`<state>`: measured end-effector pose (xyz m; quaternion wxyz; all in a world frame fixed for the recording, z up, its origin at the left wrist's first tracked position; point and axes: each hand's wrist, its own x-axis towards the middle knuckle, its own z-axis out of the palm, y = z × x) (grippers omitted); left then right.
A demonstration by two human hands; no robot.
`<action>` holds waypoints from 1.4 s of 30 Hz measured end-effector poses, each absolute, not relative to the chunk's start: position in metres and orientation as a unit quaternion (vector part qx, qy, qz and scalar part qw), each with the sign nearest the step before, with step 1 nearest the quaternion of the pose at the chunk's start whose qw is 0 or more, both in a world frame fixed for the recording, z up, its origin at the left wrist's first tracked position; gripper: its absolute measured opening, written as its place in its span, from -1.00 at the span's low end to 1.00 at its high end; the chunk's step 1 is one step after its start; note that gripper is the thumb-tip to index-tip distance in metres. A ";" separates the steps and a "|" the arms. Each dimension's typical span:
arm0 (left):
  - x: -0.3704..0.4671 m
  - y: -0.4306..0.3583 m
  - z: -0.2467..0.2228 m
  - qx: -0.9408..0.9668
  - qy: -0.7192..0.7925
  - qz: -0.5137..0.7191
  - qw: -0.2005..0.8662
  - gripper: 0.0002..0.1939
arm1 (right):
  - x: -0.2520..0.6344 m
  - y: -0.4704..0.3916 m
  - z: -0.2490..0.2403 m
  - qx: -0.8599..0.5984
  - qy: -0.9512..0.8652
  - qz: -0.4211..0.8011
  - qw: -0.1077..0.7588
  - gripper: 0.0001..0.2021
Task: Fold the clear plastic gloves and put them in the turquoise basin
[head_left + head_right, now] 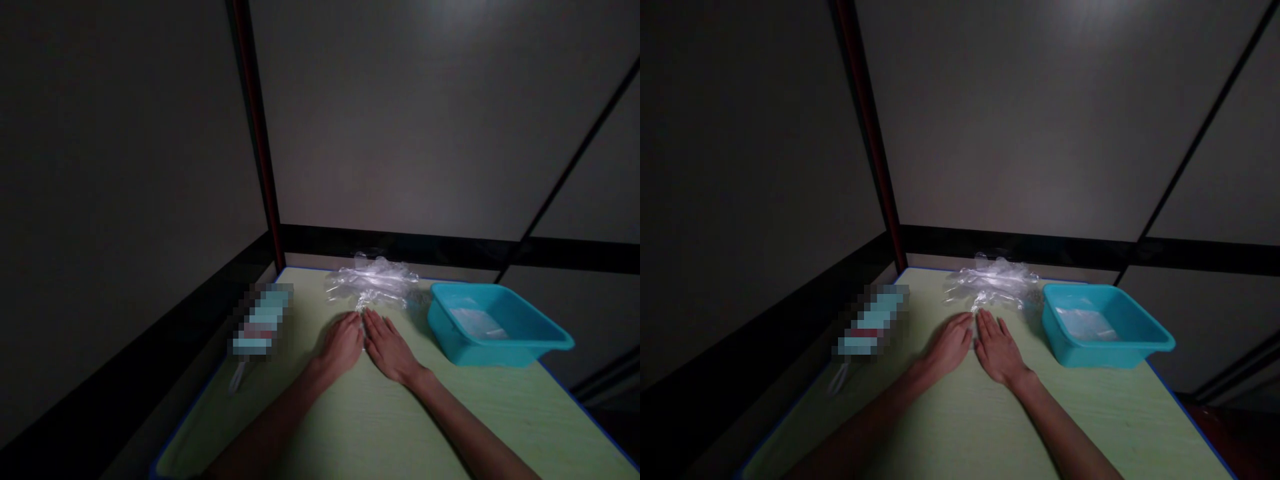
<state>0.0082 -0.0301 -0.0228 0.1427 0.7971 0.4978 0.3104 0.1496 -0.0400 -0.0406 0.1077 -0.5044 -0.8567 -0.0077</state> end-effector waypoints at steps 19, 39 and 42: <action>0.000 -0.045 -0.040 0.844 0.518 0.135 -0.020 -0.29 | 0.147 -0.043 -0.040 -0.542 -0.837 0.016 0.069 -0.46; -0.024 -0.041 -0.043 0.802 0.577 0.154 0.011 -0.31 | 0.168 -0.045 -0.044 -0.564 -0.808 0.073 0.156 -0.47; -0.035 -0.040 -0.040 0.802 0.567 0.182 0.054 -0.28 | 0.178 -0.041 -0.044 -0.531 -0.815 0.102 0.207 -0.50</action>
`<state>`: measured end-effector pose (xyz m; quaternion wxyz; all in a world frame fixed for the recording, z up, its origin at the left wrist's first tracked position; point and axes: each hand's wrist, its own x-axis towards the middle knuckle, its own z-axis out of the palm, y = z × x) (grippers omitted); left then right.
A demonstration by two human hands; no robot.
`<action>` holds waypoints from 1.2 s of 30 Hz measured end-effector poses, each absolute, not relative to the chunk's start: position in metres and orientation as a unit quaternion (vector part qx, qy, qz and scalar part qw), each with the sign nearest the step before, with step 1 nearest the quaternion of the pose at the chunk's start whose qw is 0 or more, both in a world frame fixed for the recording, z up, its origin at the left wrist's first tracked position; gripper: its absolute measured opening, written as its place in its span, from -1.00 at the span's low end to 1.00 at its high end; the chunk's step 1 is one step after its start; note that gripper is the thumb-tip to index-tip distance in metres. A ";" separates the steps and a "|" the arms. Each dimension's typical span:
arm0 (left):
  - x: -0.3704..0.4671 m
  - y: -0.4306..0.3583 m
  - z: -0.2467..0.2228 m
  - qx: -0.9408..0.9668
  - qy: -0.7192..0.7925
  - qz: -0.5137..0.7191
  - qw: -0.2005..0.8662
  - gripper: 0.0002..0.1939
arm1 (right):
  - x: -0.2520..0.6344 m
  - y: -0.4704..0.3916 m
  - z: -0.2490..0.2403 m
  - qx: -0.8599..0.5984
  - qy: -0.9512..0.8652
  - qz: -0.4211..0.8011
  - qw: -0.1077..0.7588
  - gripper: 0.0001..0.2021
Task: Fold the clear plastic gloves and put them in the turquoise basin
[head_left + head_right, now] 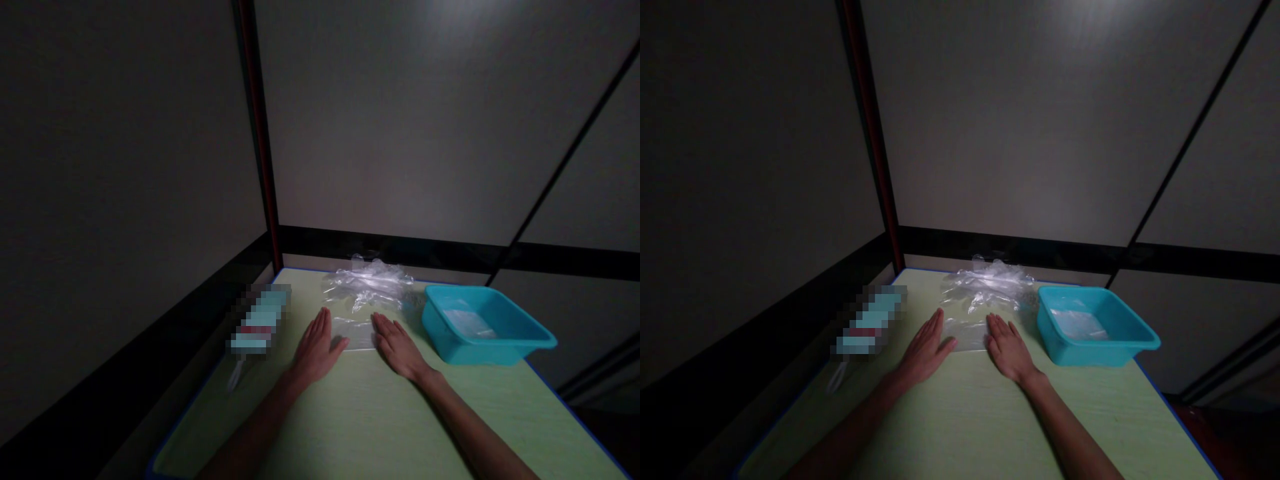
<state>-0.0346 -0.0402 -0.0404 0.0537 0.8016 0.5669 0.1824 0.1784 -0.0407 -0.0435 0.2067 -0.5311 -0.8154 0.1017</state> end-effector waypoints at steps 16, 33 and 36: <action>-0.056 -0.064 -0.043 0.846 0.483 0.218 0.049 -0.31 | 0.179 -0.006 -0.023 -0.427 -0.843 0.173 0.279 -0.69; -0.059 -0.049 -0.051 0.729 0.588 0.333 0.107 -0.52 | 0.173 -0.096 -0.005 -0.435 -0.831 0.253 0.238 -0.71; -0.059 -0.048 -0.052 0.729 0.584 0.341 0.106 -0.53 | 0.169 -0.113 -0.004 -0.416 -0.839 0.264 0.231 -0.70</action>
